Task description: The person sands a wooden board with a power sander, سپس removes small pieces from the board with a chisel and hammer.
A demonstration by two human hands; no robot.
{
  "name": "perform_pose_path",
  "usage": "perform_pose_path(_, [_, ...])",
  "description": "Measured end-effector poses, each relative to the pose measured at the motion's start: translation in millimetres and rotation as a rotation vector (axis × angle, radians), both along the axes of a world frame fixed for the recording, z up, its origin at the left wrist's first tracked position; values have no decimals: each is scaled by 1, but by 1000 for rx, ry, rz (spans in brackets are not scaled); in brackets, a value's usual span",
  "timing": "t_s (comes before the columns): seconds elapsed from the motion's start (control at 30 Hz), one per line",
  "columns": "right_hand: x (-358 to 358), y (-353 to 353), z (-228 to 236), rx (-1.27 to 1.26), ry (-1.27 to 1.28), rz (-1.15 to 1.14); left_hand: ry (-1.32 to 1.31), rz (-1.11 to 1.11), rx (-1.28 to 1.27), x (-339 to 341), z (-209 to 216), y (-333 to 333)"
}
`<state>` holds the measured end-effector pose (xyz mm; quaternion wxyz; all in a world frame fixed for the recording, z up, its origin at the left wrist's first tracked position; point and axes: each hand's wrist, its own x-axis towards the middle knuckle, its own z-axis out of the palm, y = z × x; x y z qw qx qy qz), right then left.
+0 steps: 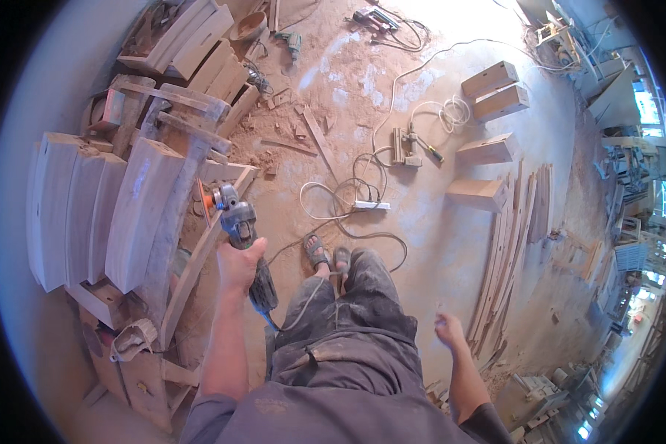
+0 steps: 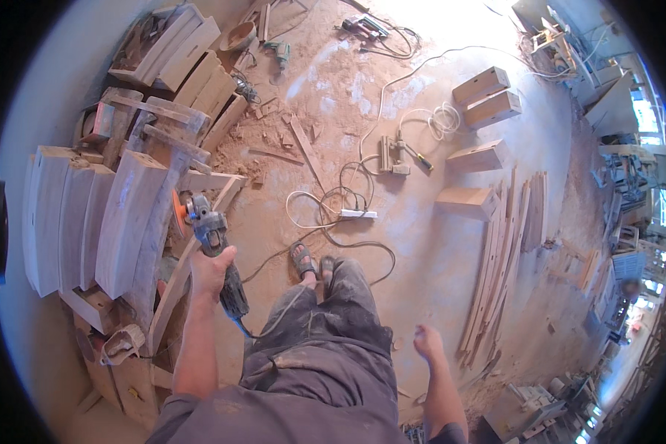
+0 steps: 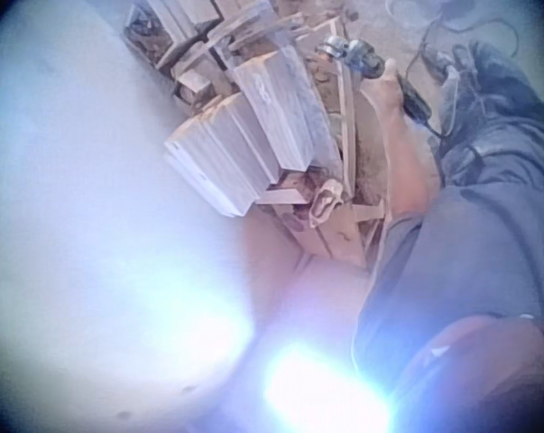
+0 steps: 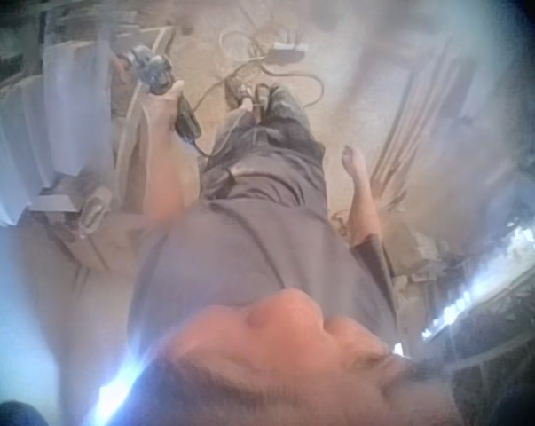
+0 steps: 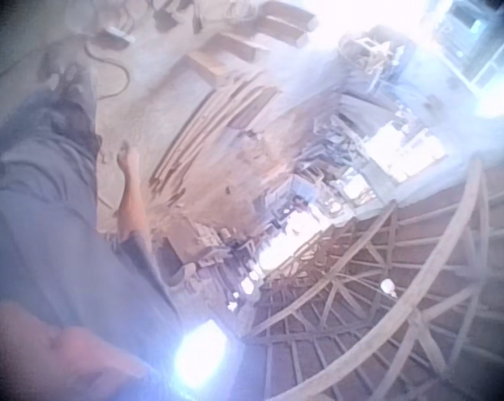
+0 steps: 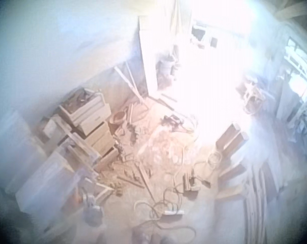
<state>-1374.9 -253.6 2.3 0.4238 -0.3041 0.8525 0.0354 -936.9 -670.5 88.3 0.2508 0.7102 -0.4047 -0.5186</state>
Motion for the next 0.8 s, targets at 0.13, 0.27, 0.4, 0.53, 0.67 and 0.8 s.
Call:
perform_pose_path(0.13, [40,19,24,221,-106,34,-76,53,36,24,-19,12])
perform_pose_path(0.27, [48,9,19,202,-69,71,-101,54,129,38,-43,19])
perform_pose_path(0.4, [44,-59,24,27,-93,-62,-114,71,218,46,-53,22])
perform_pose_path(0.53, [28,-109,24,-79,-96,-49,-158,25,202,38,-59,22])
perform_pose_path(0.67, [15,-146,9,-61,-127,21,-159,89,170,31,-61,24])
perform_pose_path(0.8, [4,-170,-47,-72,-189,7,-204,125,158,21,-73,26])
